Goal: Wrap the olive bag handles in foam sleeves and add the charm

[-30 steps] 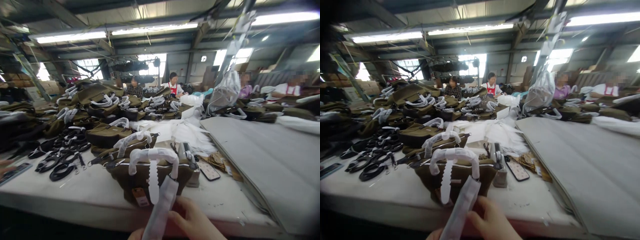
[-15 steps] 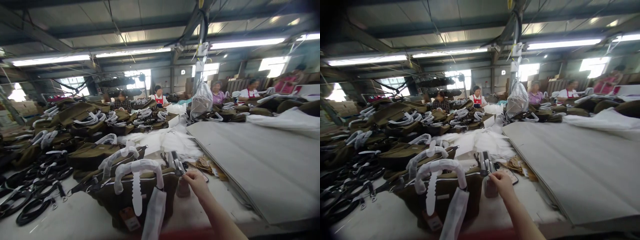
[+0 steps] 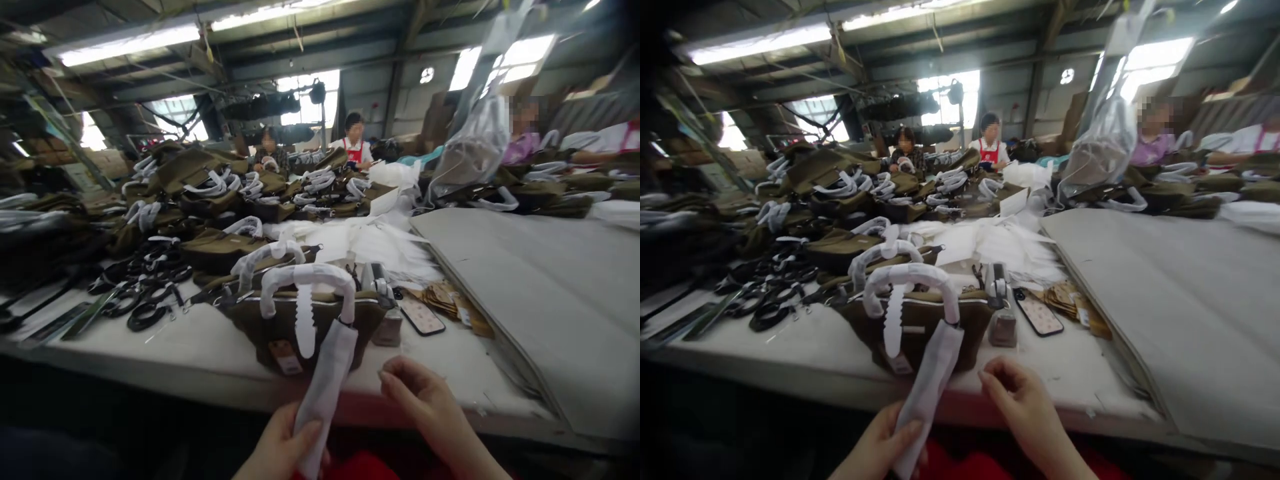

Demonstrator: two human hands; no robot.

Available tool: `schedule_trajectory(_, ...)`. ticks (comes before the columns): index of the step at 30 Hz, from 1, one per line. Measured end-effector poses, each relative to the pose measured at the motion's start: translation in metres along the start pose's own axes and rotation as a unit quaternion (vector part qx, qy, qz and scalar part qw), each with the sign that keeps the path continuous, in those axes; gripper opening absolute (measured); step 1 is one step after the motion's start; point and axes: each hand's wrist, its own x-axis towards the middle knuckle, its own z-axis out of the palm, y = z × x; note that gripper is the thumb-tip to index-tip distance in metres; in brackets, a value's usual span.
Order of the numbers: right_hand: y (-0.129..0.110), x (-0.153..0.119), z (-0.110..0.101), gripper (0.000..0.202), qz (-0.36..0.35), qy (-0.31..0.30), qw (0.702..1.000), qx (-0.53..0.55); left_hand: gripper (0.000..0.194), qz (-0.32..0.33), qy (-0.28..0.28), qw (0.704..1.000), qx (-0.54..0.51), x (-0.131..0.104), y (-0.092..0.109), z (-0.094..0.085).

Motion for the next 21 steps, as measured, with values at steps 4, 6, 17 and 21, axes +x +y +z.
schedule_trajectory(4,-0.031,-0.02,0.042,0.028,0.006,-0.199,0.979,0.035,0.057,0.057,-0.028,0.998,-0.026,0.005,-0.003,0.003)
schedule_trajectory(6,-0.028,-0.019,0.059,0.025,0.014,-0.23,0.973,0.014,0.052,0.084,-0.019,0.996,-0.007,0.004,0.0,0.004)
schedule_trajectory(17,-0.01,-0.004,0.074,0.024,0.058,-0.212,0.975,-0.027,0.047,0.15,0.026,0.987,0.056,0.002,0.002,-0.002)
schedule_trajectory(21,-0.008,-0.005,0.073,0.027,0.1,-0.239,0.966,0.005,0.047,0.171,0.082,0.981,0.041,0.003,0.004,0.003)
